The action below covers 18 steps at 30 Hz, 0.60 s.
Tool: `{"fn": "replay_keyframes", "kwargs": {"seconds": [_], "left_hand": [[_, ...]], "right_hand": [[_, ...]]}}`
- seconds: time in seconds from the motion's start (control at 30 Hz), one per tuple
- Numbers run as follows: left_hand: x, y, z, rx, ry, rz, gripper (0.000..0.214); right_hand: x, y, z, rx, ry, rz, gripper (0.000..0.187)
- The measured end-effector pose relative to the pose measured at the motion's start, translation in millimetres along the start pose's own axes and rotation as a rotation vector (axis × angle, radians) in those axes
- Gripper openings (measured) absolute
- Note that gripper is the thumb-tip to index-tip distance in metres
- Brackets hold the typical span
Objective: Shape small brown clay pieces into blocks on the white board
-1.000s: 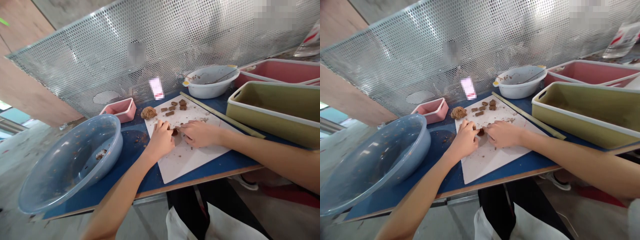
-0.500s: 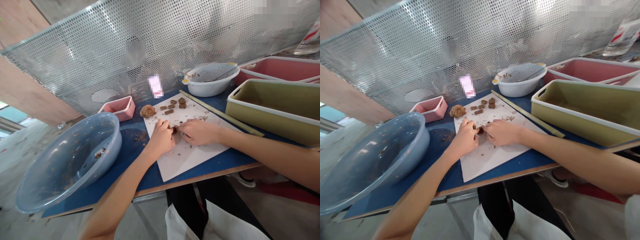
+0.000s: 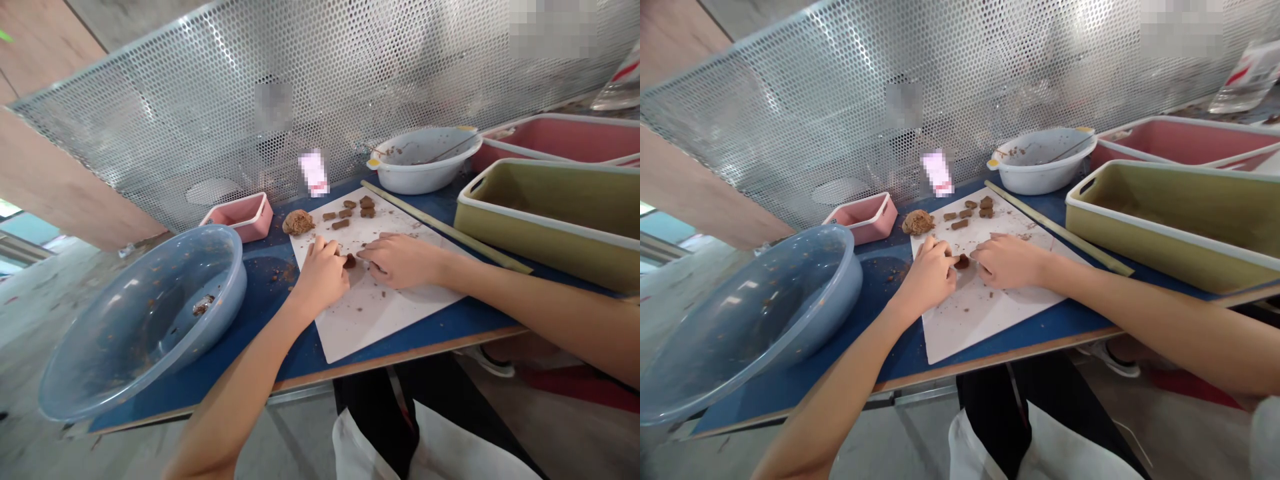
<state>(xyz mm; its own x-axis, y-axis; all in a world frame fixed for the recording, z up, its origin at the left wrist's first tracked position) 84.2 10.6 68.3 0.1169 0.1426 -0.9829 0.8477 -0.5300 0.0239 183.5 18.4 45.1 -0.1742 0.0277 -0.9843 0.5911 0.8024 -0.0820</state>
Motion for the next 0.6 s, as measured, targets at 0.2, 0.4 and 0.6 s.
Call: {"fn": "replay_keyframes", "kwargs": {"seconds": [0.2,0.4,0.6], "left_hand": [[-4.6,-8.4,0.4,-0.068,0.048,-0.017,0.028],[4.2,-29.7,-6.3,-0.115,0.059,0.162,0.047],[18.8,-60.5,-16.4,-0.236,0.066,0.287,0.054]], "right_hand": [[1.7,3.9,-0.6,0.032,-0.032,-0.019,0.032],[-6.6,18.1,-0.9,0.148,0.063,-0.271,0.031],[-3.9,35.2,-1.2,0.185,0.094,-0.656,0.037]]}}
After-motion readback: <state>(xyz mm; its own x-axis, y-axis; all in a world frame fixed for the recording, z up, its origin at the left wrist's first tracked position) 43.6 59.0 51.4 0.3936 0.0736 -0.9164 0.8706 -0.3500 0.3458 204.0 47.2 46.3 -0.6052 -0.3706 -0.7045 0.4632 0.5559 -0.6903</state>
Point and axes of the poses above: each hand's wrist, its own z-axis away from the middle knuckle, its own x-axis out of the palm, y = z × x, the point moved 10 cm from there along -z, towards the middle knuckle, and after that the axes turned 4 degrees about -x, right-handed, at the moved point
